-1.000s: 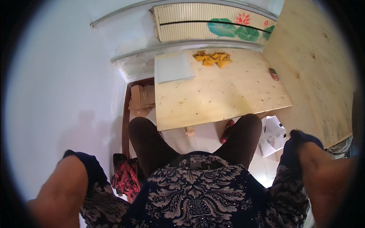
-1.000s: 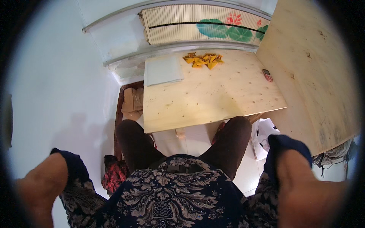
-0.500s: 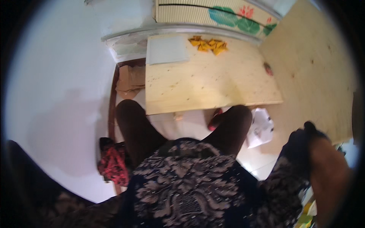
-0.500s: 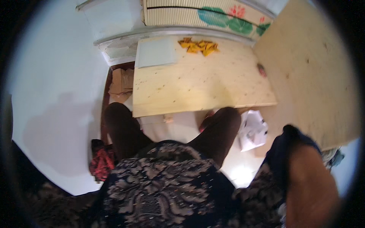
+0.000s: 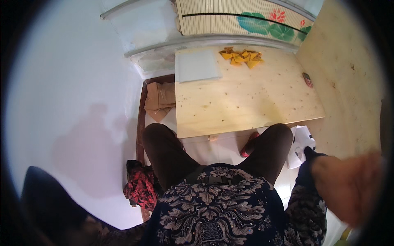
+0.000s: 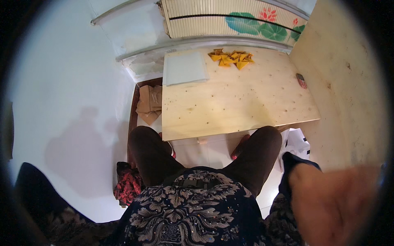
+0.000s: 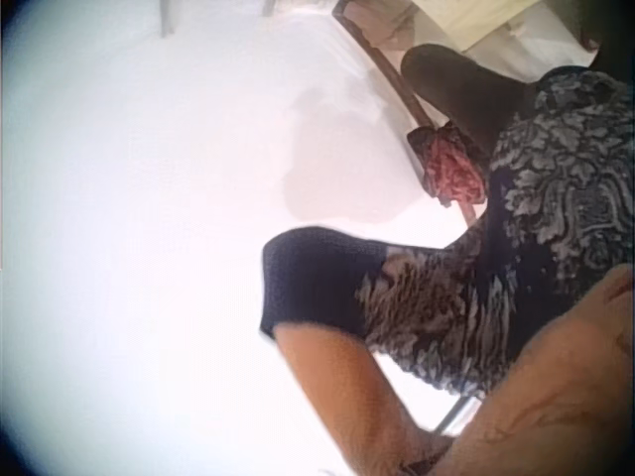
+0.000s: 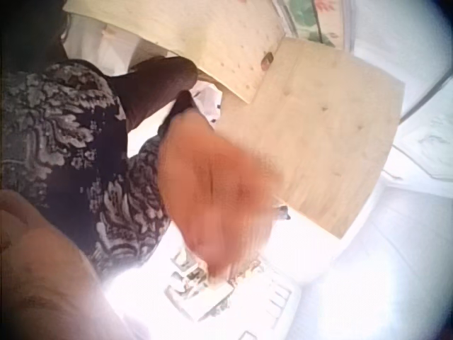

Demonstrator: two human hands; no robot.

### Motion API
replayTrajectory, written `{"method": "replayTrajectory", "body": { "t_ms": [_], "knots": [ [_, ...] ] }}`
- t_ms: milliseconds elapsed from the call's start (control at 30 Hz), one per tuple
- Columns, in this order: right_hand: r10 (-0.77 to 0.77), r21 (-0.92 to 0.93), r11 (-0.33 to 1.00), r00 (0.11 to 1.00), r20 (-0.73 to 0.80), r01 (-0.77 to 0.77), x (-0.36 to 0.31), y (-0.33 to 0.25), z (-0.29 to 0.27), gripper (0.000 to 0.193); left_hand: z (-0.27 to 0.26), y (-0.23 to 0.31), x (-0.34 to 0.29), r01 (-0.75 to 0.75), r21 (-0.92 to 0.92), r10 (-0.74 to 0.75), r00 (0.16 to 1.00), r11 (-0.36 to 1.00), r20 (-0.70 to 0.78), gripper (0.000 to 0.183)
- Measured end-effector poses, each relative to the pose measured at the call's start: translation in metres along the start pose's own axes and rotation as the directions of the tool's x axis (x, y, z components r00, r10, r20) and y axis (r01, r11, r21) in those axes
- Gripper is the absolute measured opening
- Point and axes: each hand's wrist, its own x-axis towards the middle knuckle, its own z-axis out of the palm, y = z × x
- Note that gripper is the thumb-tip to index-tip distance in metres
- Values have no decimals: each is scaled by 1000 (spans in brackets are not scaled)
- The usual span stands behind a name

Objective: The person folds a sheet of gold-colored paper into a triangular shape by hand on a wooden table. They repeat the folding steps and place the finished pieces with others on the table.

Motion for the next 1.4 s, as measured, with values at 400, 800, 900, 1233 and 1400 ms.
{"method": "replayTrajectory", "body": {
  "t_ms": [400, 800, 900, 1233, 1400],
  "knots": [
    [916, -282, 66, 170, -363, -957, -222, 155, -104, 22, -10, -112, -17, 5, -544, -107, 982, 839, -157, 28],
    [843, 225, -341, -403, -356, -913, -332, 227, -186, 28, -40, -286, -49, 881, 193, -641, 451, 433, -621, 20],
    [824, 302, -355, -449, -346, -885, -336, 231, -188, 25, -71, -383, -121, 919, 392, -626, 333, 48, -705, 19],
    [845, 253, -387, -451, -288, -887, -333, 234, -185, 24, -93, -505, -191, 881, 471, -687, 311, -50, -657, 21],
    [848, 248, -389, -449, -280, -888, -334, 235, -185, 24, -91, -518, -195, 923, 382, -698, 250, -37, -671, 21]
  ]
}}
